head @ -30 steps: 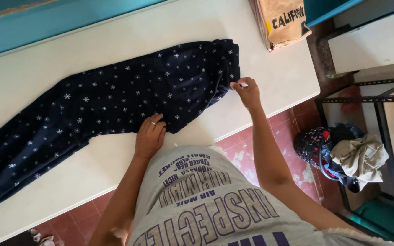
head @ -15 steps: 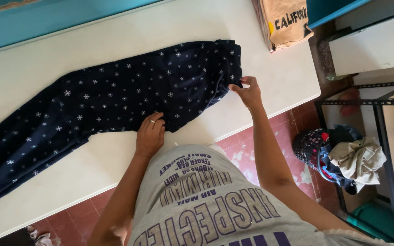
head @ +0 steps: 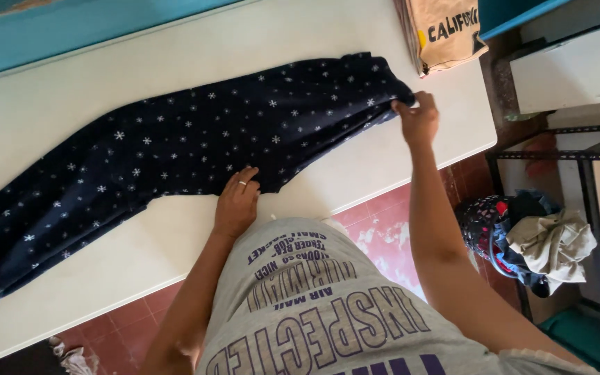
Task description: Carefully folding a pair of dark blue patterned pajama pants on a flat surface.
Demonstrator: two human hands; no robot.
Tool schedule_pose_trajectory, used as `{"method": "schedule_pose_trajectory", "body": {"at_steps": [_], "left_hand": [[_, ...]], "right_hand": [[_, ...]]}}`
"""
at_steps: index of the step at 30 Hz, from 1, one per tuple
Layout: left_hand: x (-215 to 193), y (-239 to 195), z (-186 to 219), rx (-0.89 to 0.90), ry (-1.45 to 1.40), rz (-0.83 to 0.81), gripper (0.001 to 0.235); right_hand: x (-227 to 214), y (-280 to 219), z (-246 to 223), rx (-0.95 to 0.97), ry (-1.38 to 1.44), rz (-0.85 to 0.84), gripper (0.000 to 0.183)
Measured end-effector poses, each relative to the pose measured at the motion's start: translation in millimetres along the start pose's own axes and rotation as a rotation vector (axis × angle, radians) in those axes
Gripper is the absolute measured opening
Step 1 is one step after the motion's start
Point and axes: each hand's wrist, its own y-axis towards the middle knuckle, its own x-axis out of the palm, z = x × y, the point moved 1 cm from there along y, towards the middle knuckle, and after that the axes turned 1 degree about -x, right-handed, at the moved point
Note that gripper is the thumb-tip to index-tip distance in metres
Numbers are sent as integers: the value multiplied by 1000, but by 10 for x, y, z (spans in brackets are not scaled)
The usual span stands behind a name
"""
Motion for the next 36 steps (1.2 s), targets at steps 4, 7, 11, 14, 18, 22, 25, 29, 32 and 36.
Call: {"method": "schedule_pose_trajectory", "body": {"at_steps": [4, 7, 11, 14, 18, 22, 25, 29, 32, 36], "left_hand": [[-38, 34, 39, 4, -57, 5, 13], [-238, -25, 95, -60, -72, 97, 22], [-475, -218, -264, -283, 47, 390, 28], [-749, -383, -564, -500, 146, 587, 36], [-1022, -701, -975, -645, 262, 651, 42], [-1270, -1179, -1458, -1011, 397, 508, 56], [-1380, -1440, -1595, -1181, 441, 325, 69], [-1468, -1476, -1587, -1207, 447, 201, 87], [-1420, -1472, -1627, -1200, 432, 238, 91], [-1392, -1553, -1566, -1218, 443, 275, 90]], "right_hand": [[88, -6, -118, -100, -220, -6, 47], [-91, -138, -743, -246, -258, 98, 58], [174, -320, -805, -553, -176, 115, 42], [627, -663, -1006, -510, -51, -57, 38], [850, -1018, -1069, -474, -113, -196, 52], [715, -1003, -582, -478, -240, -321, 73], [381, -820, -91, -460, -330, -359, 82], [74, -585, 103, -423, -371, -427, 94], [69, -545, 117, -414, -338, -407, 95], [119, -549, 226, -443, -299, -391, 93]]}}
